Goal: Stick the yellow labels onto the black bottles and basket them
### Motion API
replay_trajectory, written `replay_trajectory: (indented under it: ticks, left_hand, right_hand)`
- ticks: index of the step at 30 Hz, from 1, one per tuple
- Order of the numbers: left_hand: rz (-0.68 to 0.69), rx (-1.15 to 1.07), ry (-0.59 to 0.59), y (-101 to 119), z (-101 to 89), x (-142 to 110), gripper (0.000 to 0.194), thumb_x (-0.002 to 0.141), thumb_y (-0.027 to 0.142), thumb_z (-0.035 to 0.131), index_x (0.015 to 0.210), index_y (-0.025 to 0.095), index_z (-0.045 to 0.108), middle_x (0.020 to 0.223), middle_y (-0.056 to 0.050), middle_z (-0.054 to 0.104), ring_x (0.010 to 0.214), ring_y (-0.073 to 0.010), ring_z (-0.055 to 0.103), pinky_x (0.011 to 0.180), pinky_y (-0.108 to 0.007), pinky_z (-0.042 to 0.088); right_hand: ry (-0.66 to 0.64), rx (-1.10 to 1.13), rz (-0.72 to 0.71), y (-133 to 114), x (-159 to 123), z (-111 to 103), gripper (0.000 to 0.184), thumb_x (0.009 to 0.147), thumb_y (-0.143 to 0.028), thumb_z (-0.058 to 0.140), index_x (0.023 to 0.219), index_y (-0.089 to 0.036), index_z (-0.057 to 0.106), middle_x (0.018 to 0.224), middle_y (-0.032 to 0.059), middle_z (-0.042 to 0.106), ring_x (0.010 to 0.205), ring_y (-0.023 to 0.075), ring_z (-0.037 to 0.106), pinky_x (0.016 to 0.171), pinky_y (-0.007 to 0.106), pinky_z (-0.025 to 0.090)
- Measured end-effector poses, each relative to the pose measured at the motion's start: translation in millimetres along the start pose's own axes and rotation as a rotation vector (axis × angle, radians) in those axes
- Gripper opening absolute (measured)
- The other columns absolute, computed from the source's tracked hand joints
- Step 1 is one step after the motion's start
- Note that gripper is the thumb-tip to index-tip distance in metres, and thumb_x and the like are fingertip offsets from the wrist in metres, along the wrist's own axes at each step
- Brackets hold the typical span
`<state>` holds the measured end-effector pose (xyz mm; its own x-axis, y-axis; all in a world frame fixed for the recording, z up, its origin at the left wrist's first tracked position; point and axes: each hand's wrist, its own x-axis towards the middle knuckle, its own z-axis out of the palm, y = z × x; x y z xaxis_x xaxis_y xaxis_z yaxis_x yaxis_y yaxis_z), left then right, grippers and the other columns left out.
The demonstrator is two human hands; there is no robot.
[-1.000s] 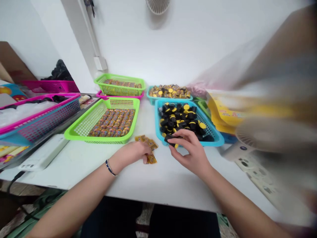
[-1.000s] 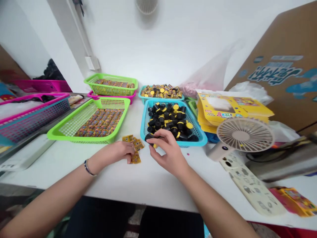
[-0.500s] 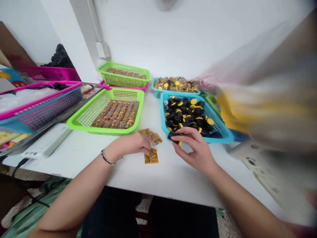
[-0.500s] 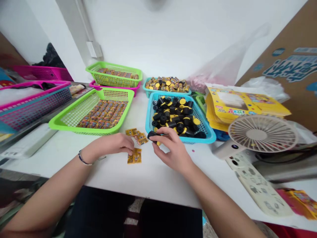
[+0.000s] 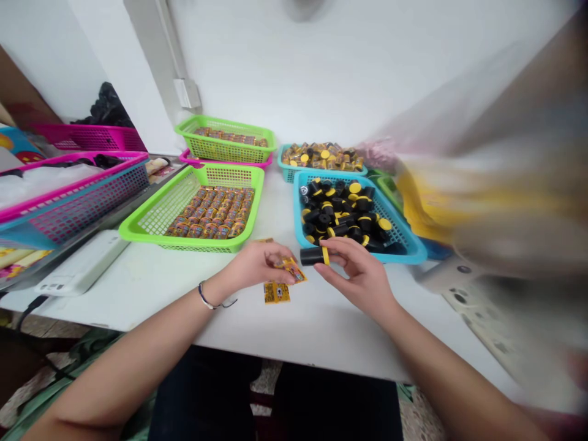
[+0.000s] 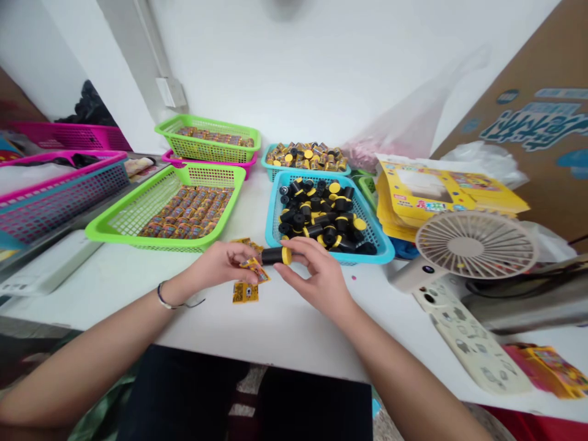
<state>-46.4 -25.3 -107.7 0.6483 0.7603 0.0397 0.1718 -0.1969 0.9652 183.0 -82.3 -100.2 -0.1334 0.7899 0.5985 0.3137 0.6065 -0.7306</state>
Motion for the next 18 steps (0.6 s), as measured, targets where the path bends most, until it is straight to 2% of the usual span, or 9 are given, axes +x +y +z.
replay_trajectory:
  ticks: [4, 7, 11, 14, 18]
  left_hand:
    - [0.026, 0.041, -0.091, 0.2, 2.0, -1.6, 0.052, 0.087, 0.037, 0.066, 0.132, 0.018, 0.047, 0.076, -0.003, 0.075, 0.067, -0.0174, 0.072, 0.064, -0.028, 0.056]
    - [0.099, 0.148, -0.118, -0.6, 1.6, -3.1, 0.058, 0.095, 0.034, 0.055, 0.145, 0.02, 0.029, 0.083, -0.006, 0.076, 0.075, -0.0176, 0.073, 0.066, -0.026, 0.054]
    - [0.25, 0.259, -0.136, -9.4, 0.2, -2.7, 0.068, 0.095, 0.02, 0.052, 0.152, 0.021, 0.014, 0.09, -0.007, 0.074, 0.081, -0.0159, 0.071, 0.074, -0.028, 0.053]
    - [0.34, 0.293, -0.147, -16.1, -0.1, -1.5, 0.072, 0.093, 0.01, 0.047, 0.152, 0.021, 0.007, 0.09, -0.006, 0.073, 0.081, -0.014, 0.069, 0.075, -0.027, 0.052]
    - [0.377, 0.312, -0.085, -16.2, -0.6, -2.3, 0.072, 0.093, 0.009, 0.046, 0.152, 0.021, 0.007, 0.085, -0.004, 0.072, 0.076, -0.0126, 0.068, 0.071, -0.024, 0.052]
  right_hand:
    - [-0.002, 0.063, 0.077, -1.6, -0.5, 1.5, 0.03, 0.083, -0.029, 0.072, 0.113, -0.026, 0.068, 0.111, 0.008, 0.065, 0.091, 0.0177, 0.069, 0.085, 0.036, 0.063]
    - [0.027, 0.085, 0.16, -4.0, 0.8, -1.6, 0.03, 0.084, -0.035, 0.071, 0.113, -0.026, 0.069, 0.104, 0.0064, 0.069, 0.083, 0.016, 0.07, 0.078, 0.033, 0.063]
    - [0.013, 0.082, 0.248, -7.9, 2.0, -5.6, 0.032, 0.085, -0.038, 0.069, 0.115, -0.025, 0.07, 0.09, 0.0036, 0.072, 0.075, 0.0149, 0.069, 0.071, 0.03, 0.062]
    - [-0.055, 0.103, 0.225, -9.1, 1.6, -4.8, 0.032, 0.085, -0.036, 0.07, 0.115, -0.026, 0.07, 0.097, 0.0041, 0.072, 0.077, 0.0145, 0.069, 0.073, 0.03, 0.063]
    - [-0.137, 0.125, 0.152, -7.4, 0.8, -2.5, 0.032, 0.084, -0.03, 0.071, 0.115, -0.029, 0.071, 0.109, 0.0059, 0.068, 0.086, 0.0151, 0.07, 0.079, 0.03, 0.063]
